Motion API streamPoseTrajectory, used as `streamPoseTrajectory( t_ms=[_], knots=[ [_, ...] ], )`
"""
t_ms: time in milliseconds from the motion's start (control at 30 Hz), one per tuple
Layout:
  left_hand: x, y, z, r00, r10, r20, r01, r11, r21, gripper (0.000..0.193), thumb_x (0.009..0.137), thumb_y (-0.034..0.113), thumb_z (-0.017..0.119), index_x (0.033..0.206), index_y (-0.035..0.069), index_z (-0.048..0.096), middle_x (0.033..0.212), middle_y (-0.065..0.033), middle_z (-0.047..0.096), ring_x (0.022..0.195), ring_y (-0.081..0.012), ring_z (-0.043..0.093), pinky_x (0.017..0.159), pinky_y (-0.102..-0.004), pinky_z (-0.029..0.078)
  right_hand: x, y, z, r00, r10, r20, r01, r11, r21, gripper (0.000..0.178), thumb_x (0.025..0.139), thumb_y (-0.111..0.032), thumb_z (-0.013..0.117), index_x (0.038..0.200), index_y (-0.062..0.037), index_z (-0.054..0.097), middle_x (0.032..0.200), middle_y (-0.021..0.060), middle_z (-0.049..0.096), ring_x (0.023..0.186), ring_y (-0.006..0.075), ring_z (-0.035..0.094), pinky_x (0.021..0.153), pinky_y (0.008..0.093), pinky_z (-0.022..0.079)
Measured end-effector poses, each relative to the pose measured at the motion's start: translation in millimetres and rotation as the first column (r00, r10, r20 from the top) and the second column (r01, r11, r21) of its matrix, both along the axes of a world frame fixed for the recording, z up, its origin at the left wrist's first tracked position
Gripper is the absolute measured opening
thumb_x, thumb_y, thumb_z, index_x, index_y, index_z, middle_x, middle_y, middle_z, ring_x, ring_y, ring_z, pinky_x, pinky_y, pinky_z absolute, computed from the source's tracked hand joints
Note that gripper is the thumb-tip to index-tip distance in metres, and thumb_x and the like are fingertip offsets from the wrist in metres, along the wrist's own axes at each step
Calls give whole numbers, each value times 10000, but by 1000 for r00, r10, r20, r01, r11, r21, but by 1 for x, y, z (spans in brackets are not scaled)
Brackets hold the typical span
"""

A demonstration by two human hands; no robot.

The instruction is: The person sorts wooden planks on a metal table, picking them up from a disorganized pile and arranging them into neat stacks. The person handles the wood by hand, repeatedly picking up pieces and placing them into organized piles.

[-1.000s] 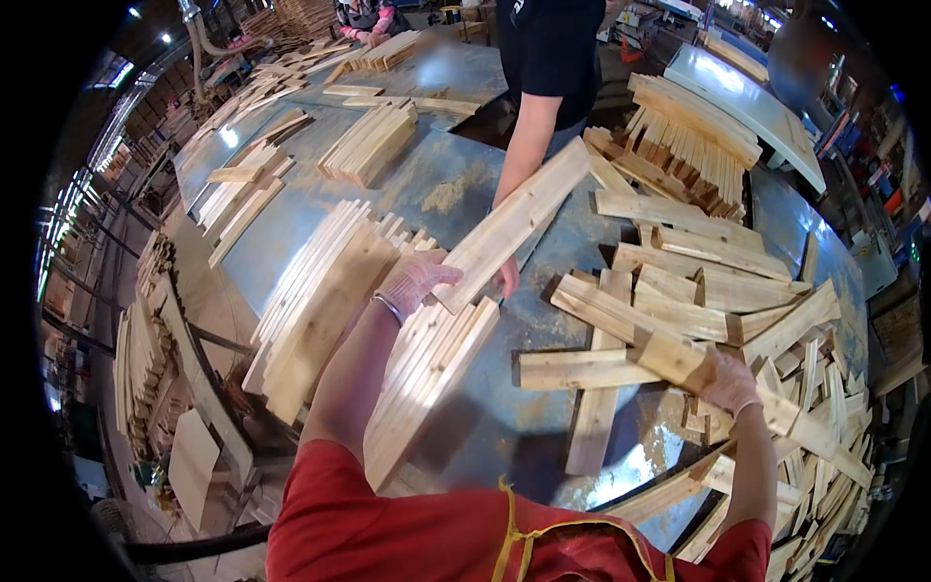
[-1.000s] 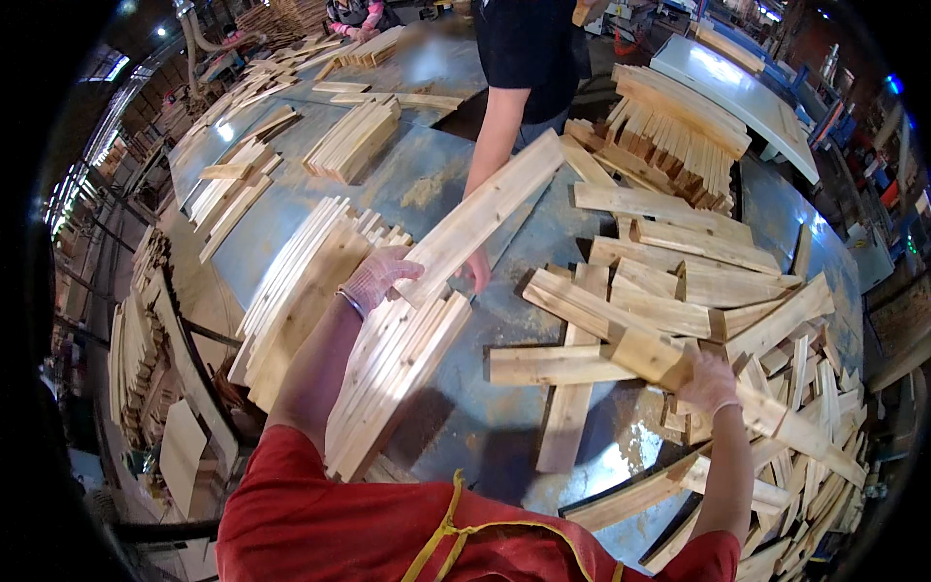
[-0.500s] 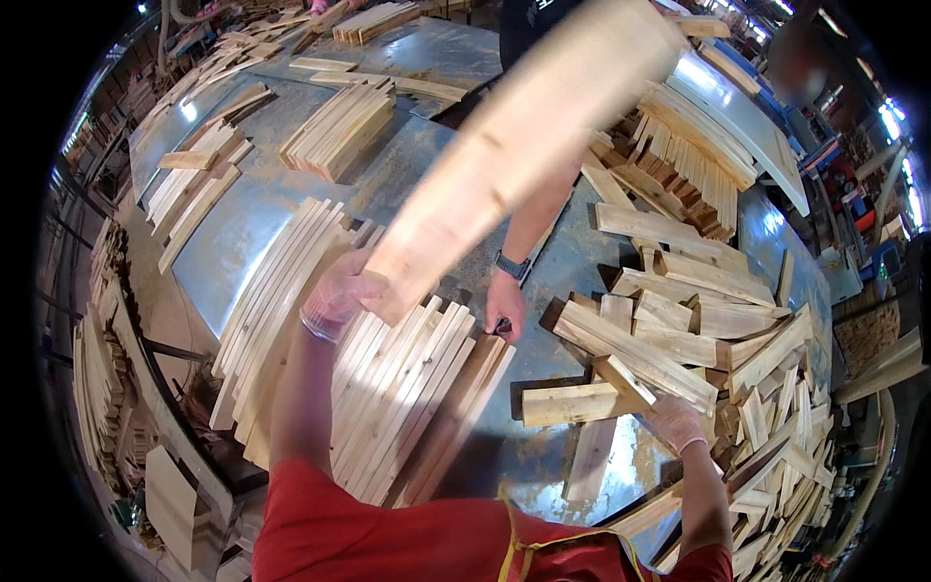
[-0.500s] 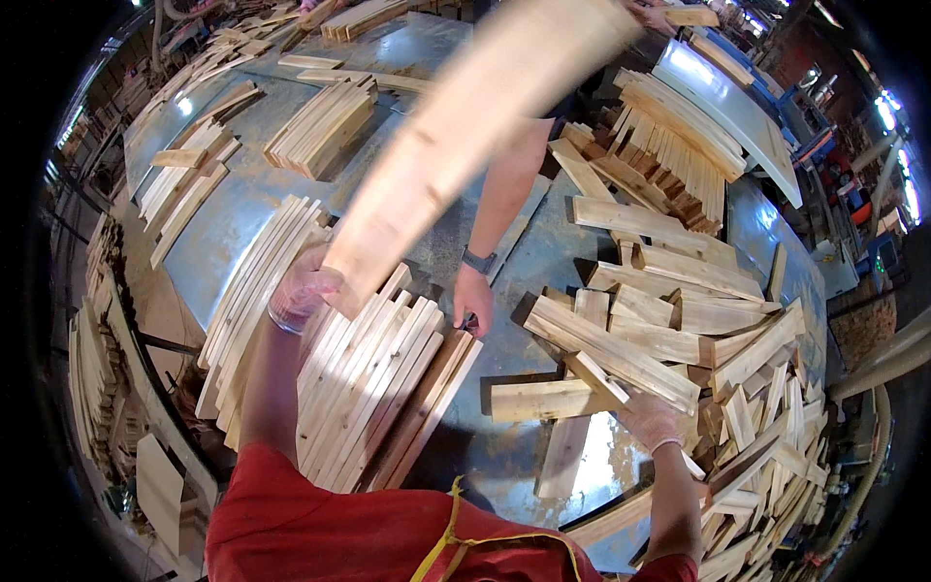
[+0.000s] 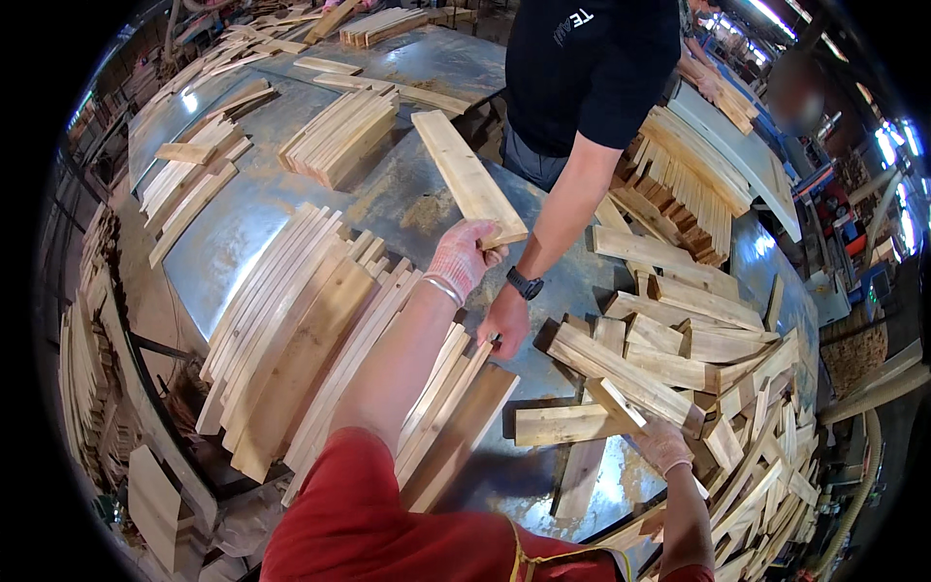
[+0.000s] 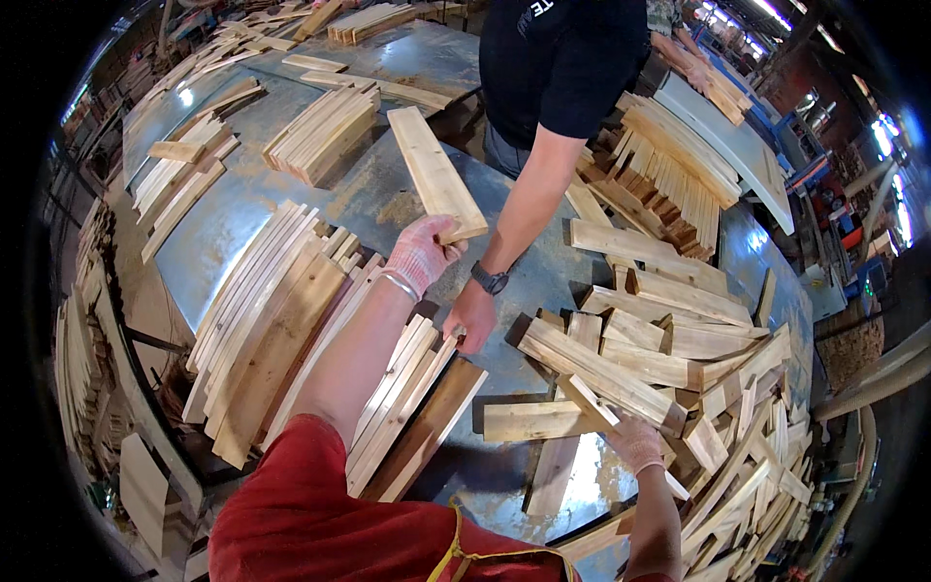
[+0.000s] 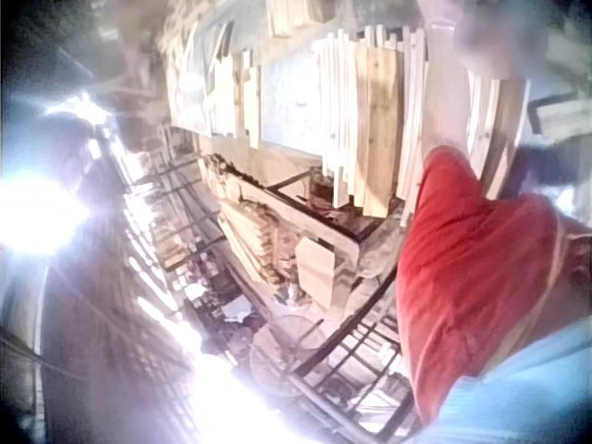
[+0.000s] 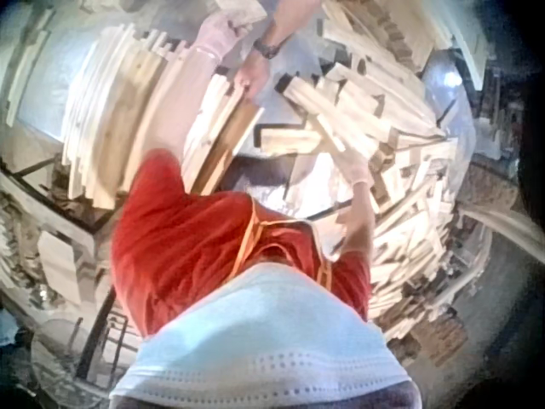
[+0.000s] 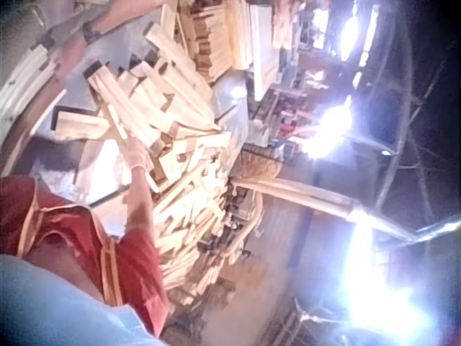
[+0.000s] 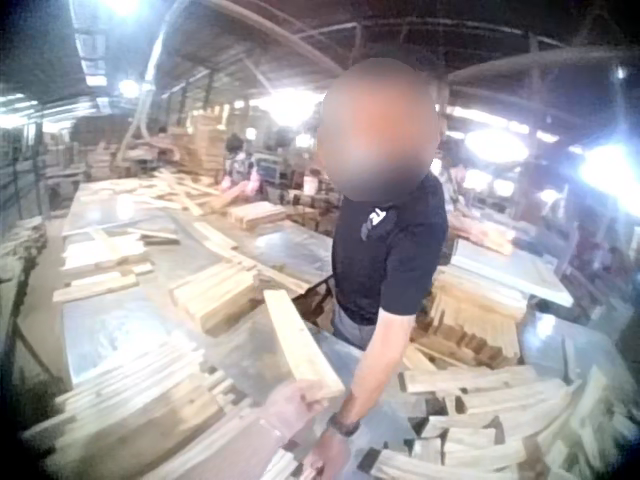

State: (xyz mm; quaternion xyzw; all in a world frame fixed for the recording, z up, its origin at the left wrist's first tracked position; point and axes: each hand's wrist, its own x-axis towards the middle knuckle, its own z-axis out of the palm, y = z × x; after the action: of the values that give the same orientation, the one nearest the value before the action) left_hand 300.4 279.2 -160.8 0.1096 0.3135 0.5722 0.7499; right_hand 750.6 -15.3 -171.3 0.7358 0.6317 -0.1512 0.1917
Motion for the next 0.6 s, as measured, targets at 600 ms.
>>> streamPoseTrajectory(
  t_ms=[600],
  knots=[
    [105, 52, 44, 980, -9, 200, 26, 996, -81, 205, 1031, 229, 666, 1002, 47, 576, 836, -109, 630, 704, -252, 633, 559, -340, 547, -21, -2, 13, 967, -223, -121, 222, 975, -15, 592, 898, -456, 711, 1440, -231, 634, 1249, 192, 734, 1204, 418, 663, 1046, 493, 535]
  ],
)
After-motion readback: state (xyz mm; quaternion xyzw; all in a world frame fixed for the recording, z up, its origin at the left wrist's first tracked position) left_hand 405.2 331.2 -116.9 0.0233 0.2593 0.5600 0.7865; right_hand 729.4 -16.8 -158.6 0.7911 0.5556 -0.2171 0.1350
